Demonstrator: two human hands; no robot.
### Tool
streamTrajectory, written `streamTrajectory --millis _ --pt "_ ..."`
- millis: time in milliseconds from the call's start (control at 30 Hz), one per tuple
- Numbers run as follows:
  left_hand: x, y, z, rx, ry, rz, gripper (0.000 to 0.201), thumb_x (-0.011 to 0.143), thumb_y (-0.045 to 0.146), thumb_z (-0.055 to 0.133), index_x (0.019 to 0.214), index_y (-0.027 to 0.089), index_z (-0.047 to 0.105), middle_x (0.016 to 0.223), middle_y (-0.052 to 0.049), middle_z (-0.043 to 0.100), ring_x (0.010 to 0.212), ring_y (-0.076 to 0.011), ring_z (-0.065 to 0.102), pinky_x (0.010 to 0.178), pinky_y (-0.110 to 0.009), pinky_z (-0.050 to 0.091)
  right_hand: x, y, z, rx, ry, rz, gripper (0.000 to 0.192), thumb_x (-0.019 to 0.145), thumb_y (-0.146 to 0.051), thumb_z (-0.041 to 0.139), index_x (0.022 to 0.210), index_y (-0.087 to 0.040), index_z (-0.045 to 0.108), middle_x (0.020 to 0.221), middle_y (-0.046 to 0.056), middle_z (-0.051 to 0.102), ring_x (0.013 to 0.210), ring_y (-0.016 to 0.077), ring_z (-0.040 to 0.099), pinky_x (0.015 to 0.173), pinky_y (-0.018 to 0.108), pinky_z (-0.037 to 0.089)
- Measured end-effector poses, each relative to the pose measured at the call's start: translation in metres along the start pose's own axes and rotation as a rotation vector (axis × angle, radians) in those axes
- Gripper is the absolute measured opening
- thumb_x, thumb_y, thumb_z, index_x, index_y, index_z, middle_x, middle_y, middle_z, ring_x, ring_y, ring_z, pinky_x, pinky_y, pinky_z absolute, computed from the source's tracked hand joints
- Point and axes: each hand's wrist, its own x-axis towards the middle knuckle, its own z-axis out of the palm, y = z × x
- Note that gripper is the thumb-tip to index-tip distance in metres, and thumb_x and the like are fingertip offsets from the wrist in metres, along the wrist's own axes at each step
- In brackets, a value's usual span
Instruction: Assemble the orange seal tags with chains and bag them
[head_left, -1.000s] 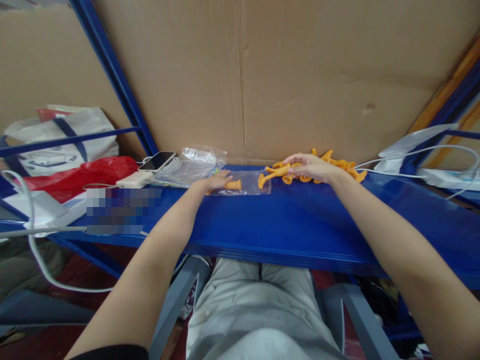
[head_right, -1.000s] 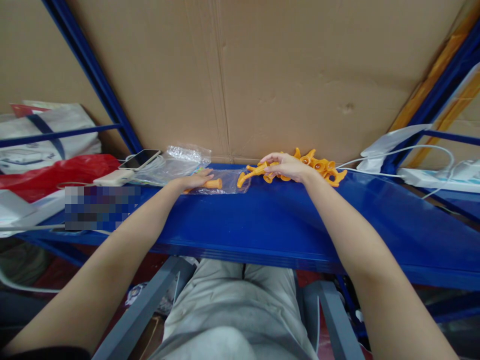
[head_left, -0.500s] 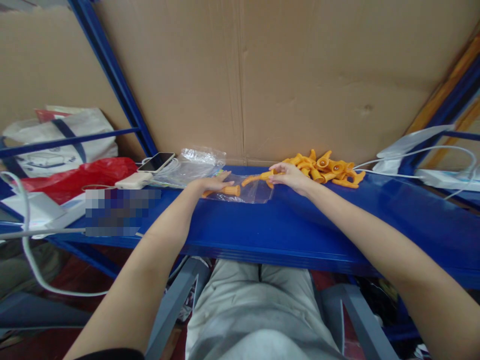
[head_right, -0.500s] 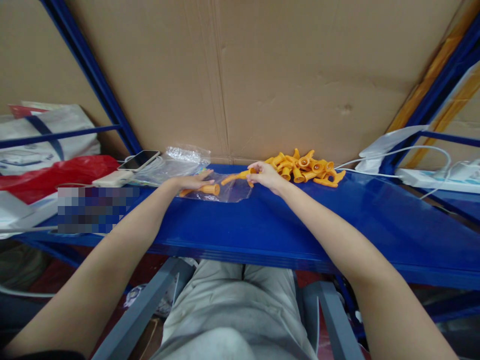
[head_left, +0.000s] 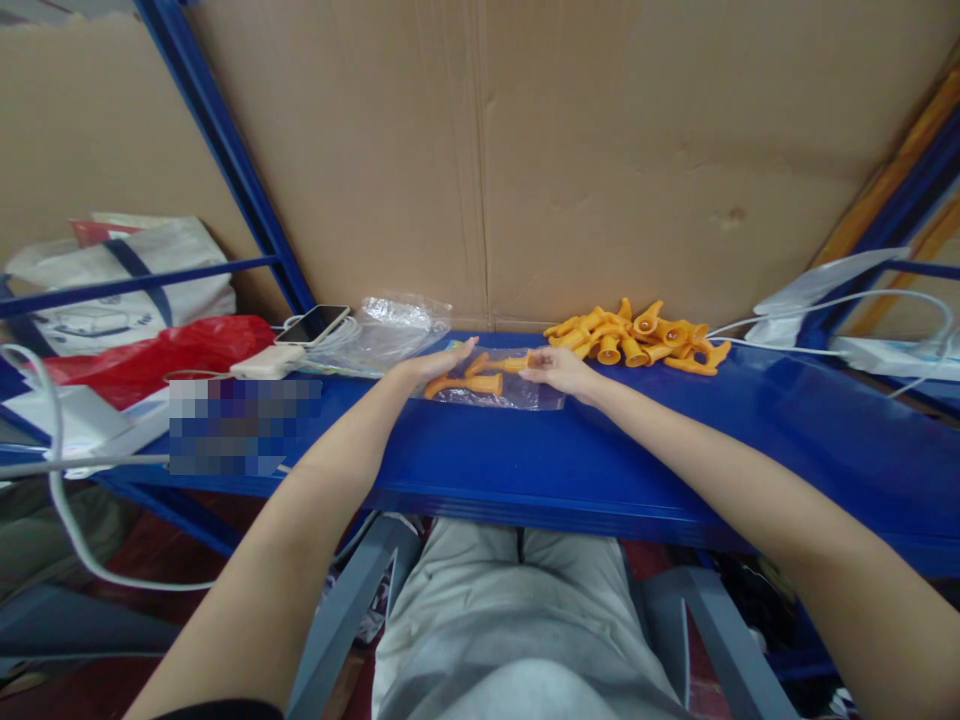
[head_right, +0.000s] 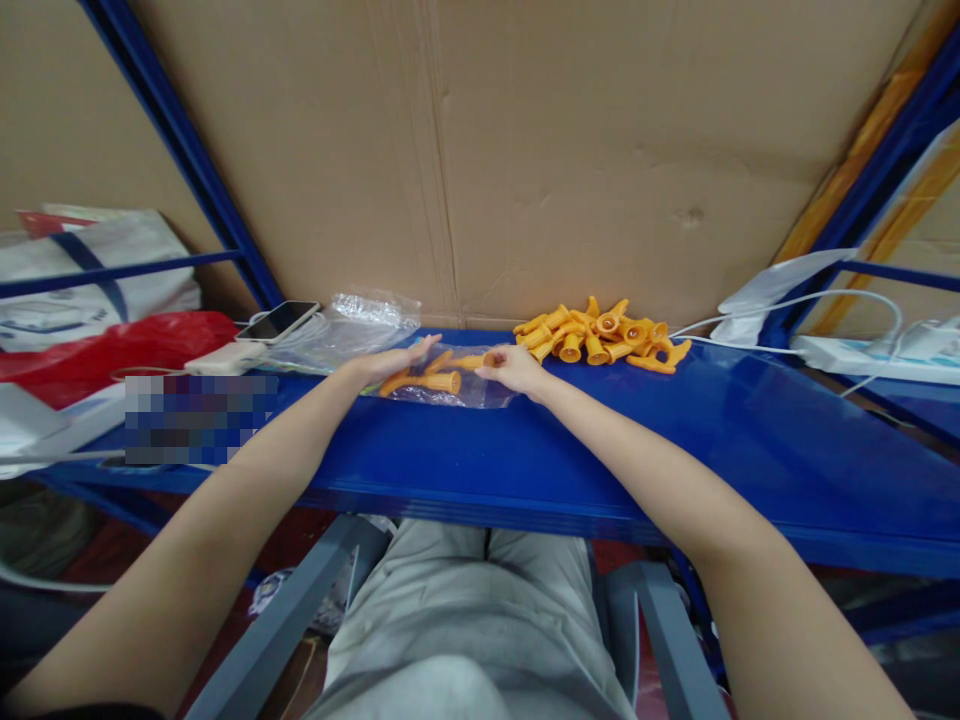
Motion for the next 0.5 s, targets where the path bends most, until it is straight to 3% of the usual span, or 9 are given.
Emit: streamTrajectory --millis 200,400,500 --pt "-0.001 0.01 0.005 -0.021 0.013 0.007 0.069 0.099 0.055 -0.002 0.16 0.031 0.021 0.16 0.004 0.036 0.145 -0.0156 0.039 0.111 -0.028 0.043 0.008 0.005 0.003 -0.265 0.022 -0.116 0.011 0.073 -0.025 0.072 0.077 -0.015 0.07 0.076 0.001 0.067 0.068 0.0138 0.057 0.065 0.027 0.046" --pt "-0.004 0.014 0.006 0.091 0.06 0.007 0.078 0.095 0.06 -0.011 0.16 0.031 0.021 0.159 0.001 0.038 0.137 -0.0179 0.051 0.105 -0.027 0.047 0.019 0.004 0.009 -0.148 -0.023 -0.031 0.005 0.07 -0.018 0.07 0.074 -0.015 0.071 0.073 0.002 0.069 0.068 0.0154 0.062 0.065 0.027 0.05" --pt "-0.004 0.015 0.005 0.049 0.054 0.019 0.076 0.096 0.059 -0.009 0.16 0.032 0.021 0.158 -0.001 0.04 0.138 -0.0188 0.049 0.106 -0.028 0.045 0.024 0.004 0.01 -0.079 -0.037 0.007 0.007 0.069 -0.015 0.071 0.075 -0.015 0.073 0.072 0.003 0.071 0.067 0.0154 0.062 0.064 0.027 0.052"
